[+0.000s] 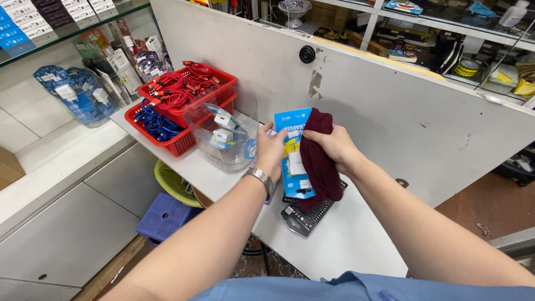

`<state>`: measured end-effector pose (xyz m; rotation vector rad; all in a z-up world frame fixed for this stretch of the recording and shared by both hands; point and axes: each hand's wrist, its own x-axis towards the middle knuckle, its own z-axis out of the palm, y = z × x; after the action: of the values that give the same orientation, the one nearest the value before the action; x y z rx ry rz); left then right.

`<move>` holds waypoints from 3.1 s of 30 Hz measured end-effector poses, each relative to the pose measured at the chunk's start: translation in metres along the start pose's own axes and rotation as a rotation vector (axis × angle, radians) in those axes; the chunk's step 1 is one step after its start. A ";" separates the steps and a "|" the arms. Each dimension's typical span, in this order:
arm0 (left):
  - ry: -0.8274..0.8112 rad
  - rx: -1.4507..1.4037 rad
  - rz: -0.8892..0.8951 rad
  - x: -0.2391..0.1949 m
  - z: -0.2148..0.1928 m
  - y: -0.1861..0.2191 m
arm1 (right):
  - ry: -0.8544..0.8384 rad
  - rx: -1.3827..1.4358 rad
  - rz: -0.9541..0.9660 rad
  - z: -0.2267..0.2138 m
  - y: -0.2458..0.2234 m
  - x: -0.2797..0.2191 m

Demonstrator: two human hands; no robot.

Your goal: The person wipes a white countertop with a maroon cloth, then picks up several packaged phone chargers and wipes each package individually. The person places the cleaned packages into a clear plastic container on the counter.

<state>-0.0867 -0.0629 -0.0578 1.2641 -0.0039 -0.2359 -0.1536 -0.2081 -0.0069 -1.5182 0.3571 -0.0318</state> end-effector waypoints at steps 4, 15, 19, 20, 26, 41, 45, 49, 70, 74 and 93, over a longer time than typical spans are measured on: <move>-0.057 0.344 -0.042 -0.038 0.013 0.003 | 0.147 0.018 -0.110 0.011 0.006 -0.014; -0.253 -0.384 -0.264 -0.042 -0.006 0.017 | -0.347 0.063 0.128 -0.006 -0.005 -0.029; -0.139 -0.380 -0.293 -0.031 -0.003 0.006 | -0.309 0.023 0.028 0.011 0.004 -0.032; -0.122 -0.344 -0.282 -0.030 0.001 0.005 | -0.266 -0.093 -0.190 0.018 0.010 -0.033; -0.131 -0.298 -0.380 -0.034 0.016 0.012 | 0.099 -0.470 -0.646 0.022 0.029 -0.025; -0.027 -0.372 -0.087 -0.014 0.007 0.024 | -0.068 -0.070 -0.179 0.006 0.014 -0.044; -0.022 -0.193 -0.216 -0.031 0.014 0.037 | 0.176 -0.322 -0.251 0.002 -0.001 -0.047; 0.114 0.043 -0.294 -0.042 0.038 0.042 | 0.331 -0.607 -0.656 0.016 -0.007 -0.059; -0.021 -0.623 -0.330 0.000 -0.018 0.016 | 0.036 -0.226 -0.424 0.006 0.017 -0.083; -0.067 -0.600 -0.234 -0.013 -0.001 0.004 | -0.090 0.078 -0.100 0.018 0.022 -0.070; -0.199 -0.404 -0.167 -0.034 0.005 0.015 | -0.120 0.049 -0.182 0.006 0.023 -0.027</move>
<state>-0.1177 -0.0569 -0.0379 0.8349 -0.0201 -0.4812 -0.1821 -0.1947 -0.0238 -1.4929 0.1211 -0.0915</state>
